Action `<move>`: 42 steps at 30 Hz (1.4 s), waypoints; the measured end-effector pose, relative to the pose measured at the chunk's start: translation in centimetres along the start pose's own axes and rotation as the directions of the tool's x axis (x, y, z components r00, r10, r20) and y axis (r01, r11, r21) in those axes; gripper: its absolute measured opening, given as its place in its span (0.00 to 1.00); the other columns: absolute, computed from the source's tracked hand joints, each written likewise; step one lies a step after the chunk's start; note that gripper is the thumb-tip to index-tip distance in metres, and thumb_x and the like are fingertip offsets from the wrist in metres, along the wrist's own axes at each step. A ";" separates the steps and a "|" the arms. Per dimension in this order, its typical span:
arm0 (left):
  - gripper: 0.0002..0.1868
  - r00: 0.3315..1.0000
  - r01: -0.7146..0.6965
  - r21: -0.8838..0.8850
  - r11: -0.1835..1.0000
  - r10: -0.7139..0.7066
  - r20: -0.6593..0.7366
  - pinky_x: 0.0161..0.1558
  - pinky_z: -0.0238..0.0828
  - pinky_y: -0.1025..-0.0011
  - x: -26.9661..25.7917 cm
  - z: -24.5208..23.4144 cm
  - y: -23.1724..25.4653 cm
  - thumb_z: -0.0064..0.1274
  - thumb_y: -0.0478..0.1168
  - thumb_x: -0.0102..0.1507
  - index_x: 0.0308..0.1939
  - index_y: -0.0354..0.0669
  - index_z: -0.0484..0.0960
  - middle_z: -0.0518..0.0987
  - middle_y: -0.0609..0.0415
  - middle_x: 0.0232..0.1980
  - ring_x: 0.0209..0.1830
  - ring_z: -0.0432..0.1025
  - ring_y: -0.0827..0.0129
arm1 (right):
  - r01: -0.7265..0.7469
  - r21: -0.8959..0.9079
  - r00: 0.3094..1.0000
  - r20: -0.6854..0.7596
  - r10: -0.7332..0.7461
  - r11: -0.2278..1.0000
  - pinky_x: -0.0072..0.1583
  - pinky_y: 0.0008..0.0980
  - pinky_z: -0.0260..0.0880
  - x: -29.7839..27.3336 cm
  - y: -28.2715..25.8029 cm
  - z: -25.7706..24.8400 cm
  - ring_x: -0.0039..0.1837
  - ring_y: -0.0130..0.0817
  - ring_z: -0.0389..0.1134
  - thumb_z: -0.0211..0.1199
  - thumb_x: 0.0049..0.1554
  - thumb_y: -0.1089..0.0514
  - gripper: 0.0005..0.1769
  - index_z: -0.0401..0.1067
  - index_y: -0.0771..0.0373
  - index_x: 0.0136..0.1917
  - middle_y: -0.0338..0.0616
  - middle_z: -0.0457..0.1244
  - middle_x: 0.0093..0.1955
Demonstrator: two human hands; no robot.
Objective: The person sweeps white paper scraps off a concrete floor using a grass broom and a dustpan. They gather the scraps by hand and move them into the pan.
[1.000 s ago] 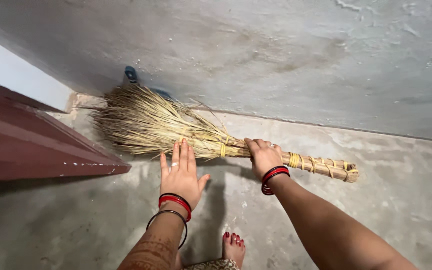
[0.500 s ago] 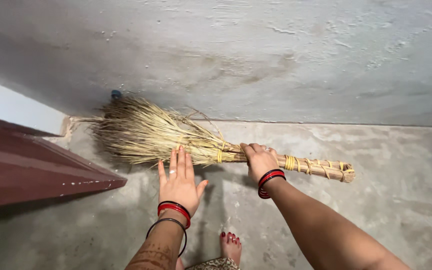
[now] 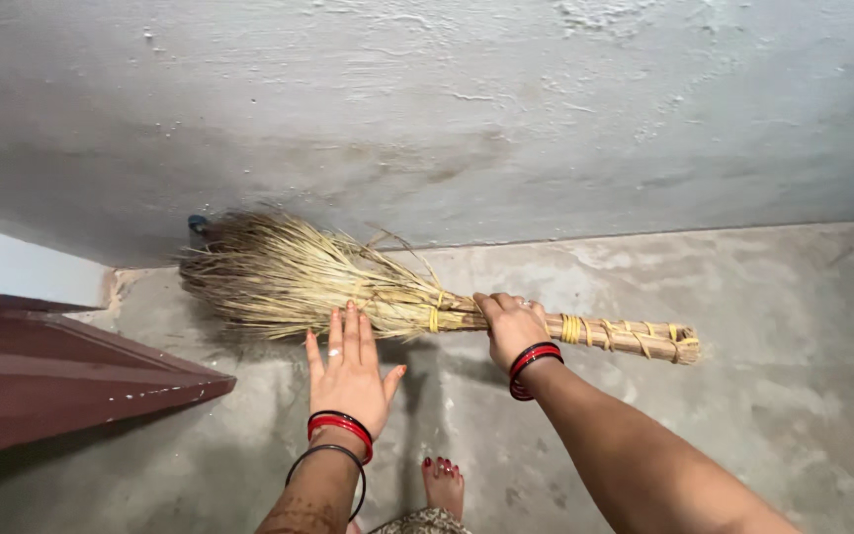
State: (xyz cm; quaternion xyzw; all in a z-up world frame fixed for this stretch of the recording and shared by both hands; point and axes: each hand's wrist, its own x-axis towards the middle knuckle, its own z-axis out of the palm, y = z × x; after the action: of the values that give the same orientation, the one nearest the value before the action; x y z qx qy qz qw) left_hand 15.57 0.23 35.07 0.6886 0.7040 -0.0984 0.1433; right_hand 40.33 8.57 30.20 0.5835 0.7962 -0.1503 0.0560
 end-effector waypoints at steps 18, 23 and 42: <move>0.49 0.994 -0.098 0.051 0.994 0.095 0.050 0.75 0.25 0.44 -0.3 -1.8 4.2 0.38 0.67 0.65 0.78 0.37 0.45 0.37 0.47 0.83 0.83 0.30 0.57 | -0.080 0.050 0.997 -0.020 0.081 0.996 0.67 0.52 0.56 -4.7 3.5 -1.6 0.66 0.46 0.63 0.56 0.52 0.66 0.33 0.66 0.52 0.70 0.45 0.64 0.64; 0.49 0.991 -0.131 0.052 0.990 0.131 0.015 0.75 0.25 0.44 -0.2 -2.8 5.2 0.39 0.67 0.65 0.78 0.38 0.46 0.38 0.48 0.83 0.83 0.30 0.57 | -0.137 0.085 0.990 -0.013 0.139 0.987 0.67 0.49 0.55 -5.7 4.7 -2.6 0.67 0.45 0.62 0.56 0.52 0.67 0.33 0.66 0.51 0.71 0.44 0.63 0.64; 0.50 0.971 -0.237 0.080 0.968 0.240 -0.020 0.75 0.25 0.45 -0.6 -4.9 8.9 0.40 0.67 0.64 0.78 0.37 0.46 0.39 0.48 0.83 0.83 0.31 0.57 | -0.255 0.090 0.966 -0.014 0.257 0.963 0.68 0.49 0.54 -9.2 6.6 -3.9 0.69 0.44 0.62 0.58 0.52 0.67 0.34 0.66 0.49 0.71 0.43 0.64 0.65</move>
State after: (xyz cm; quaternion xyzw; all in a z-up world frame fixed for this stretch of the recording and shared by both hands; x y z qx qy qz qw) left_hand 24.08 1.58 40.37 0.7746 0.6139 -0.0973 0.1168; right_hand 49.76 3.15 35.22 0.6853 0.7073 -0.1687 0.0391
